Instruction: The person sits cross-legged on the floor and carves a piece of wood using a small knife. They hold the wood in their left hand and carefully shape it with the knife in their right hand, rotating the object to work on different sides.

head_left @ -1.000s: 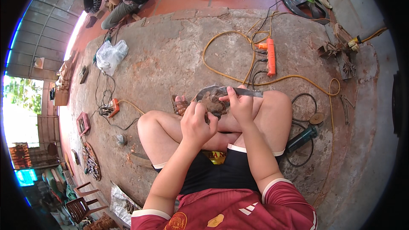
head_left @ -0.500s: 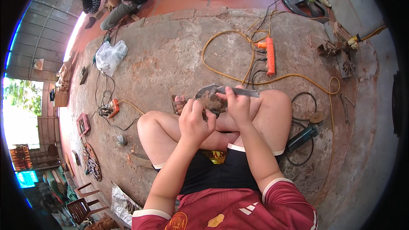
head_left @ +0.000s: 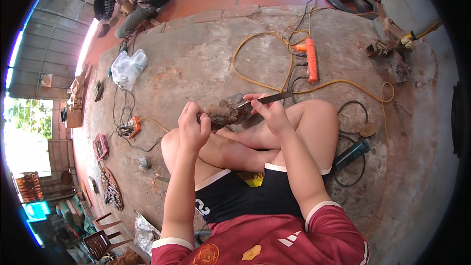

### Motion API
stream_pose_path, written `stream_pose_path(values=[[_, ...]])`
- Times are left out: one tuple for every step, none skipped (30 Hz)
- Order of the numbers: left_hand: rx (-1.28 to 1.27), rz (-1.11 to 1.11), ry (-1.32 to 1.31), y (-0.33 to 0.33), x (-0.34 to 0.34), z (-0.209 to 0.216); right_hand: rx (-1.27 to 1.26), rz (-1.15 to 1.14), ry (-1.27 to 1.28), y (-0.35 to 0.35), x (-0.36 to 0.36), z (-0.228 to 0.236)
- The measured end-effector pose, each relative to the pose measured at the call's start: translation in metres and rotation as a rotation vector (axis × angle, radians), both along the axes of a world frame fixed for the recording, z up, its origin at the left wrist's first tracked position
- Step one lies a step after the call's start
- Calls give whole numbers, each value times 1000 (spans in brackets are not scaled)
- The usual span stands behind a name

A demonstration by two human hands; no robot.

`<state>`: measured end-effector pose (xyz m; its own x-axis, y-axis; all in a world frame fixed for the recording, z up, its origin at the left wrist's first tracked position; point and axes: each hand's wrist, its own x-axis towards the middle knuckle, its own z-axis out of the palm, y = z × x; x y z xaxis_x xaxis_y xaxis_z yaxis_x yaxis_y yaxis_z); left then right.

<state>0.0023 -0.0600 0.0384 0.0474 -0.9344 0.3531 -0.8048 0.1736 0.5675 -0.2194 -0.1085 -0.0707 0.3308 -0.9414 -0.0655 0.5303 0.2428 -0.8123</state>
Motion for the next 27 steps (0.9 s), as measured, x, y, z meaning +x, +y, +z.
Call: stream_pose_path(values=[[-4, -3, 9, -1, 6, 0, 7, 5, -7, 2, 6, 0], [-7, -2, 7, -1, 10, 0, 14, 11, -14, 4, 12, 0], [-11, -1, 6, 0, 11, -1, 9, 12, -33, 6, 18, 0], [-10, -1, 13, 2, 9, -3, 8, 11, -44, 9, 20, 2], [-2, 0, 14, 5, 8, -3, 7, 11, -54, 11, 22, 5], [6, 2, 16, 7, 7, -1, 22, 1, -68, 12, 28, 8], [17, -1, 24, 9, 3, -1, -21, -3, -68, 14, 31, 5], [11, -10, 20, 11, -1, 0, -64, -6, -67, 15, 35, 0], [17, -30, -1, 13, -6, 3, -108, -10, -66, 16, 36, -3], [23, -46, -25, 15, -10, 8, -112, 12, 9, 17, 34, -6], [29, -62, -49, 17, -13, 12, -117, 33, 85, 18, 31, -8], [35, -77, -58, 19, -15, 13, -122, 53, 161, 18, 28, -10], [40, -88, -69, 21, -16, 14, -85, 46, 141, 19, 28, -6], [33, -96, -59, 21, -16, 13, -47, 39, 121, 20, 27, -1], [27, -103, -49, 23, -16, 12, -10, 30, 101, 20, 27, 3], [7, -109, -19, 22, -15, 6, -9, 35, 91, 20, 27, 3], [-12, -115, 11, 21, -14, 3, -8, 40, 81, 20, 26, 3], [-14, -113, 12, 21, -13, 1, -7, 45, 71, 20, 26, 4], [-14, -111, 13, 21, -13, 0, 1, 36, 71, 21, 26, 7], [-15, -109, 13, 20, -13, 0, 8, 27, 71, 24, 27, 11], [-15, -97, 14, 20, -14, 0, 15, 19, 71, 27, 28, 14], [-16, -86, 14, 21, -16, 1, -7, 1, 82, 29, 29, 10], [-17, -75, 14, 21, -18, 1, -28, -16, 93, 31, 32, 4], [-25, -70, 8, 21, -18, 1, -49, -34, 105, 32, 34, -1], [-32, -64, 3, 21, -18, 0, -28, -61, 91, 34, 36, 5], [-39, -57, -2, 21, -18, -1, -6, -87, 78, 37, 40, 14], [-38, -49, 2, 22, -18, -1, 16, -114, 65, 38, 42, 19]])
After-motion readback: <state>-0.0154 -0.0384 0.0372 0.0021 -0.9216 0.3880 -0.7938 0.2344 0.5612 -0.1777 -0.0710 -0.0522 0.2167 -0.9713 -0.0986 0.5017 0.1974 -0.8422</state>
